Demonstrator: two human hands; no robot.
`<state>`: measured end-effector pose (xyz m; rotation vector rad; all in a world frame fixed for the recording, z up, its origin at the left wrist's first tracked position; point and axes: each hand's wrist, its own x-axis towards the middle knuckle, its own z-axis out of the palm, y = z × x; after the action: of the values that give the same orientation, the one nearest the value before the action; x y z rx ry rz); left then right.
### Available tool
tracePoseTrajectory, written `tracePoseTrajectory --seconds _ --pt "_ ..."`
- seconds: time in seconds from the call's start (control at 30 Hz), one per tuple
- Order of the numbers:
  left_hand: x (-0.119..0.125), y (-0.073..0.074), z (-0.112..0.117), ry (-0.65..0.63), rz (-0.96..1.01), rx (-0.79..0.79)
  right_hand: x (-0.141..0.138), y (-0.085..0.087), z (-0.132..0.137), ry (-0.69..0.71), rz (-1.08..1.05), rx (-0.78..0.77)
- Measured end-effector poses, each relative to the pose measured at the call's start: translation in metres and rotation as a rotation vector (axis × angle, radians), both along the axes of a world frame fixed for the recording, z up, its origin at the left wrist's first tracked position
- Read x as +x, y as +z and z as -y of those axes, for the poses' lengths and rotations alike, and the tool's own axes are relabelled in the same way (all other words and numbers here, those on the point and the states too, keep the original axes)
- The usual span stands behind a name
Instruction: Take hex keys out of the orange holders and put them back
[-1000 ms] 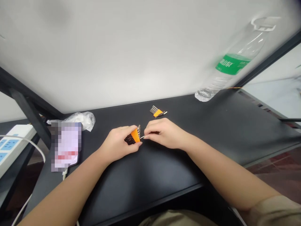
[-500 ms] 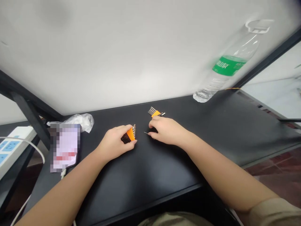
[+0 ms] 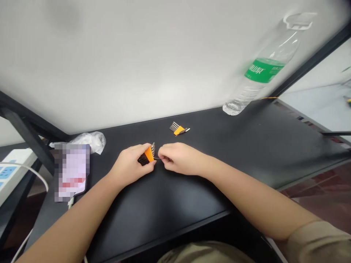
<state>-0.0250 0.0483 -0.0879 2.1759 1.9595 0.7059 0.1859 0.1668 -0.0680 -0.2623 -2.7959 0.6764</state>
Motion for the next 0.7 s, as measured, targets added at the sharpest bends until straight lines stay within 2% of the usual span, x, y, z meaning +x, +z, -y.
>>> tracePoseTrajectory --seconds 0.13,0.4,0.7 --pt "0.0023 0.0022 0.0008 -0.009 0.019 0.001 -0.0005 -0.0045 -0.0013 0.053 -0.089 -0.005" --pt "0.0004 -0.0014 0.0008 -0.001 0.038 0.009 0.0029 -0.0022 -0.0035 0.046 -0.063 0.009" --pt "0.0018 0.0018 0.0002 -0.016 0.002 -0.028 0.0035 0.0022 -0.0042 0.084 -0.051 0.030"
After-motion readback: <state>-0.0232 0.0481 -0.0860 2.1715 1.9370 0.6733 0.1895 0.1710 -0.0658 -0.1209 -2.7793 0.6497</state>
